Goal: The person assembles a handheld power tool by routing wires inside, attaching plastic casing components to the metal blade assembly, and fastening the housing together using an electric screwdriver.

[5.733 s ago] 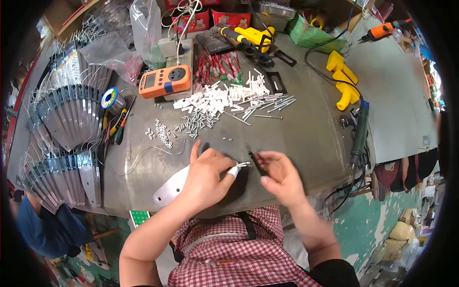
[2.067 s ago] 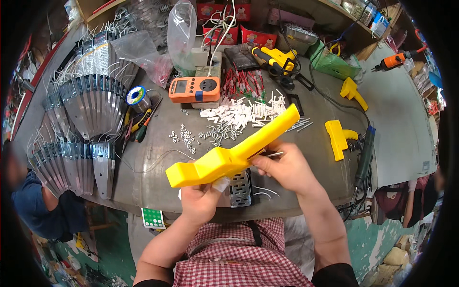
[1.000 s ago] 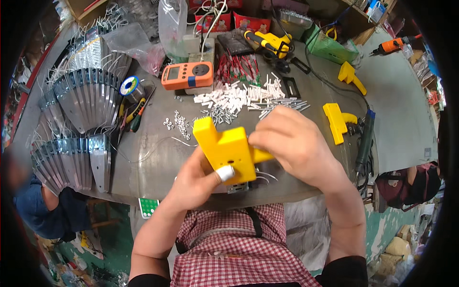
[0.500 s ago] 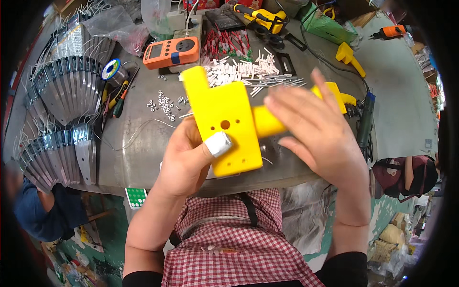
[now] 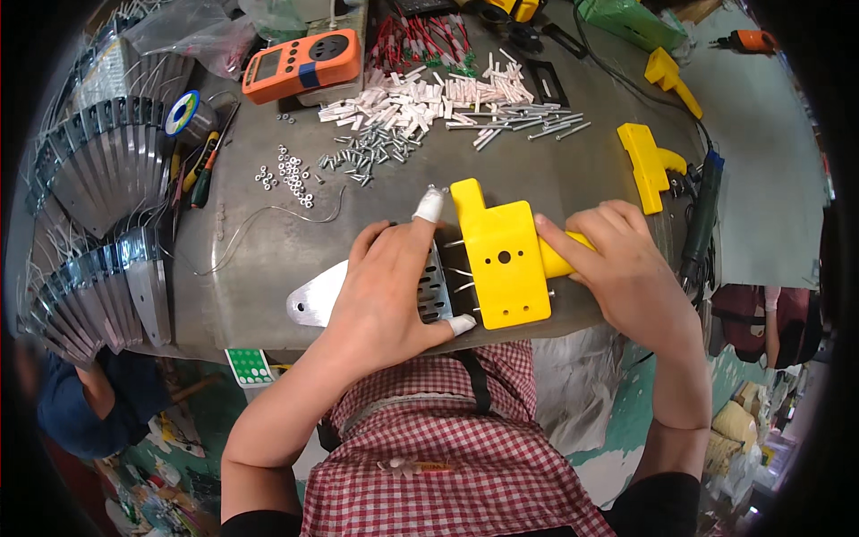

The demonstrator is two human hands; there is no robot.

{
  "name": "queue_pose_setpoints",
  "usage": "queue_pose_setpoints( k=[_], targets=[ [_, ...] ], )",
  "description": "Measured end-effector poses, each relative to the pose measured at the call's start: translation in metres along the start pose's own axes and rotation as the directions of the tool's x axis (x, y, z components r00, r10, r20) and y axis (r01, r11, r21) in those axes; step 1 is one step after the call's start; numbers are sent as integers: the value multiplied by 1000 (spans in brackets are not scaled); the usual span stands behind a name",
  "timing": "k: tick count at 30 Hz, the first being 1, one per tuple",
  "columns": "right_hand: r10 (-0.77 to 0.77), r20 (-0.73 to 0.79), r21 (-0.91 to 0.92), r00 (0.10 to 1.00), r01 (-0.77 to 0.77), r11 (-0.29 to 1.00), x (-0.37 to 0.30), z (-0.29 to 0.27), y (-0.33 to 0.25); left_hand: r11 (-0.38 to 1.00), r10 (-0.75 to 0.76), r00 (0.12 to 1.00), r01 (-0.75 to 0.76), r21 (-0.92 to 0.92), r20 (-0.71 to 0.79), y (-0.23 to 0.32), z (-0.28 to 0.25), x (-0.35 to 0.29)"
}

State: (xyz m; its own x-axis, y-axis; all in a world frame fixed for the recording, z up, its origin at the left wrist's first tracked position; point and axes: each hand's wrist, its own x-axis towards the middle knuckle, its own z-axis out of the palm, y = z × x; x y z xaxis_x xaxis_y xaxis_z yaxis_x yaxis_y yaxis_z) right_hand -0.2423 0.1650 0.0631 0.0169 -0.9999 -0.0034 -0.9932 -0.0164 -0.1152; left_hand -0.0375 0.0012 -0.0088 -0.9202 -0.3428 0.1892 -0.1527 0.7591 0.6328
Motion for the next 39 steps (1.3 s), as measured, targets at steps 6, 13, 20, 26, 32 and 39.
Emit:
queue_pose_setpoints(
  k=[6,13,20,26,32,39],
  targets=[
    [18,44,3,999,-19,1000,1,-5,8,1000,11,1000,-12,21,20,-2,1,2],
    [-58,92,51,994,53,997,22,-1,-1,1000,4,1000,-4,3,-3,-1,1,-4],
    [-86,173,286,981,34,958,46,10,13,997,72,997,-72,-40,-7,0,2,0],
    [-80,171,477,982,-12,879,40,33,22,992,-44,999,42,120,17,6,8,-6],
    [626,-722,108,295,-845,523,-68,49,132,980,-8,1000,9,201,-5,5,13,-12],
    [921,-380,287,80,-937,200,-113,54,167,967,-84,996,85,240,-13,-11,19,-21]
  ],
)
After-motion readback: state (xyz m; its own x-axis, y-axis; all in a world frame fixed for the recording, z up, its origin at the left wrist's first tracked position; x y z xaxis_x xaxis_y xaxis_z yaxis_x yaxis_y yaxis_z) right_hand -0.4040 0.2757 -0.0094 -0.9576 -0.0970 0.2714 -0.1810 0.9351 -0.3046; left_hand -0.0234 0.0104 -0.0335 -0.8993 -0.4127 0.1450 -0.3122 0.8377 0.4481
